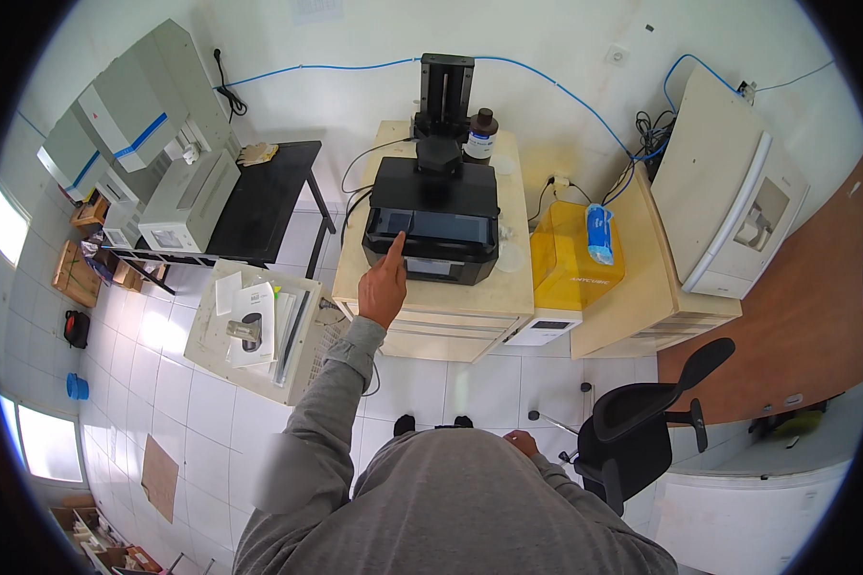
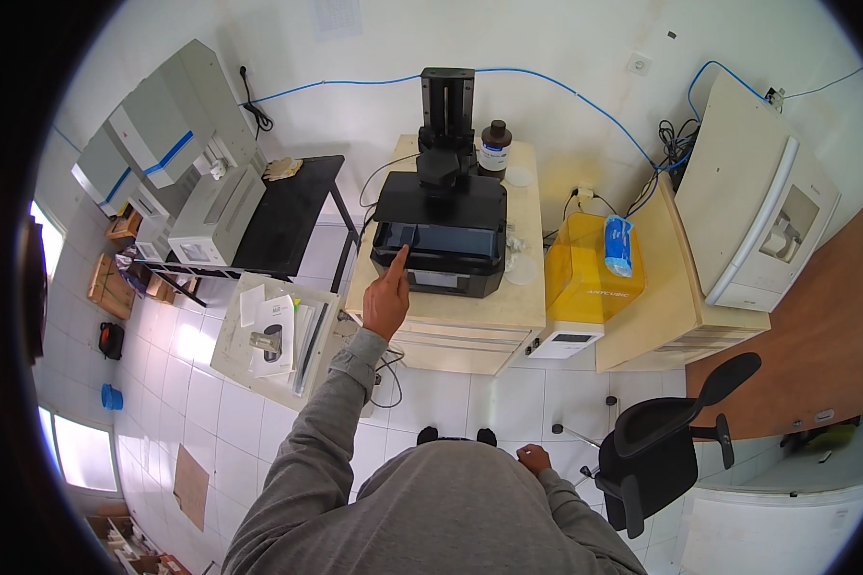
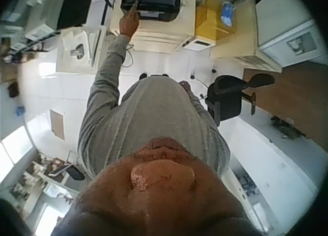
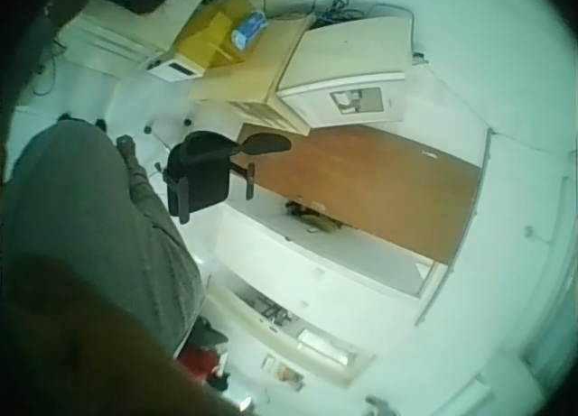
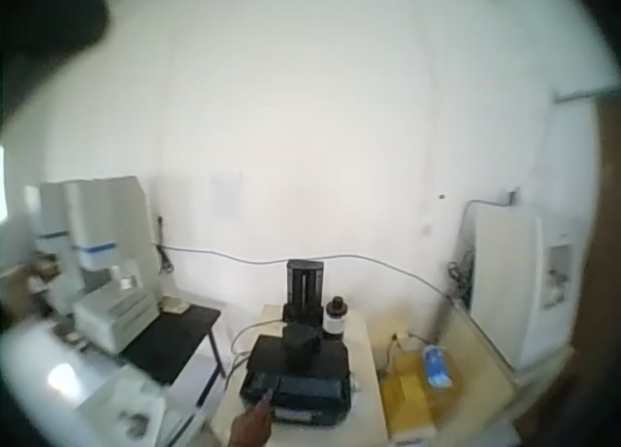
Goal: Navigating the 3D printer's interface to start a print and cleaning tools in a dental lab setting.
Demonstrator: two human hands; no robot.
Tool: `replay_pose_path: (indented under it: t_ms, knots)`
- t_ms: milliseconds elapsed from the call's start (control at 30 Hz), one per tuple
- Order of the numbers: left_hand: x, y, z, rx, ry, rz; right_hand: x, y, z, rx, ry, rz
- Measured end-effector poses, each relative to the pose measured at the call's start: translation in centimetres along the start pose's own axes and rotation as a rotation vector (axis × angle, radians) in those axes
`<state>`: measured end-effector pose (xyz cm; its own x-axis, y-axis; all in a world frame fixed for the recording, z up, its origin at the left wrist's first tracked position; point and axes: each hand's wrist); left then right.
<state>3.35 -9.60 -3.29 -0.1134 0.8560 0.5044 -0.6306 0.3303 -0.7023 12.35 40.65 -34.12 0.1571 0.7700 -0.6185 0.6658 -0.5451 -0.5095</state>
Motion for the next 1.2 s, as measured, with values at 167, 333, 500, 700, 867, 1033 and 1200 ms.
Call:
replay_pose_path:
  t_ms: [167,333,500,700,867,1033,1200]
  knots:
    - [0.16,0.05,0.04,0.000,-0.005,0.009,0.23,0.05,0.08,0.006,-0.026,-0.011]
    - [0.04,0.07,0.00,-0.007,-0.010,0.008,0.19,0.05,0.15,-0.004,-0.005,0.014]
    - [-0.01,0.08,0.02,0.003,0.002,0.012,-0.01,0.02,0.08,-0.003,-0.021,0.001]
    - [0.08,0.04,0.04,-0.003,-0.005,0.012,0.08,-0.04,0.18,-0.009,-0.001,0.012]
    - [0.05,0.08,0.00,-0.009,-0.010,0.011,-0.05,0.06,0.19,0.005,0.021,0.011]
    - [0.06,0.12,-0.01,0.011,0.003,0.004,0.37,0.03,0.24,0.002,-0.003,0.023]
    - [0.03,0.10,-0.04,-0.003,-0.007,0.017,0.36,0.02,0.30,-0.001,0.004,0.039]
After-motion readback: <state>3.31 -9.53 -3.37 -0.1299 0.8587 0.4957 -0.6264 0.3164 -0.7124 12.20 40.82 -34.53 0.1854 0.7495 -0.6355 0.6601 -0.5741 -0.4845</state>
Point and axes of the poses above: each hand's wrist, its own z-axis towards the middle knuckle, its own y-axis out of the palm, x = y × z, and after that the axes turned 5 degrees about z, right-handed
